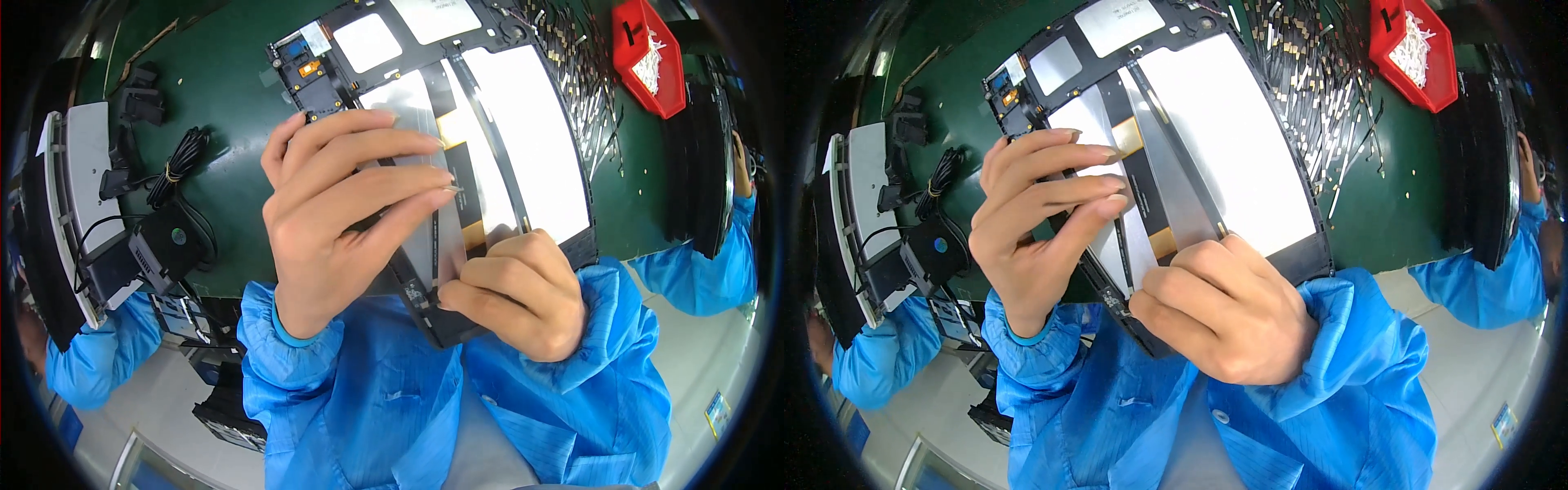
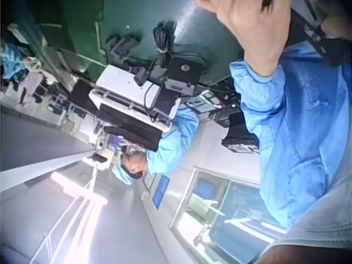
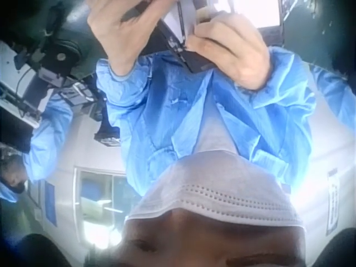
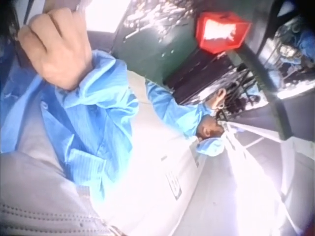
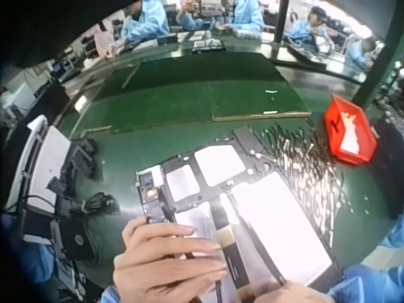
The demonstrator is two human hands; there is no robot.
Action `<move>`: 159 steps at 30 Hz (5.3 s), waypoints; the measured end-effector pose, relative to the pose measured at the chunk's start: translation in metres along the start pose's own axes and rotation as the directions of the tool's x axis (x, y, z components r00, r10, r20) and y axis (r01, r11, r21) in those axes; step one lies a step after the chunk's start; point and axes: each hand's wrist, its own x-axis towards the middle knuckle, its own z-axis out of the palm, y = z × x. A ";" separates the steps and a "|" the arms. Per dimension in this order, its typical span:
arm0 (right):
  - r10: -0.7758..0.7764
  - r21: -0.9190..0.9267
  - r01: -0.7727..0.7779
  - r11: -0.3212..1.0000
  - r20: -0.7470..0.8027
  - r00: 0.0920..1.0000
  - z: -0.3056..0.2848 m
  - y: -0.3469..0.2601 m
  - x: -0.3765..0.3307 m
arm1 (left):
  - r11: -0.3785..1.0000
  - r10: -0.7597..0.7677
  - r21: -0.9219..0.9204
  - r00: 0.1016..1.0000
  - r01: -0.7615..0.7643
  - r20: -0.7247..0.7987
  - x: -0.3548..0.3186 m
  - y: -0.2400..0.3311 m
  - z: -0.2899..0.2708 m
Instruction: The person assembles electronic devices by peeling protective film from ribbon cables, adhering the cables onto tablet frames, and stacking the assembled tablet units.
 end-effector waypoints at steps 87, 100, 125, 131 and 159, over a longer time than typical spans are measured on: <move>0.454 0.697 -0.260 0.669 -0.105 0.885 -0.086 0.074 -0.055 | -0.017 -0.554 -0.962 0.798 0.273 0.237 0.075 -0.045 -0.045; 0.790 0.695 -0.580 0.425 0.028 0.612 -0.087 0.072 -0.108 | 0.445 -0.645 -0.719 0.748 0.534 0.156 0.263 -0.214 0.001; 0.788 -0.131 -0.783 0.609 -0.014 0.615 -0.073 0.121 -0.066 | 0.645 -0.375 -0.640 0.903 0.417 0.210 -0.037 0.074 0.007; 0.727 0.330 -0.727 0.602 0.149 0.670 -0.095 0.106 -0.068 | 0.514 -0.151 -0.745 0.900 0.426 0.410 -0.038 0.086 0.035; 0.446 0.604 -0.371 0.706 0.028 0.895 -0.006 0.006 -0.021 | 0.537 -0.658 -0.585 0.736 0.608 0.161 -0.120 0.078 0.012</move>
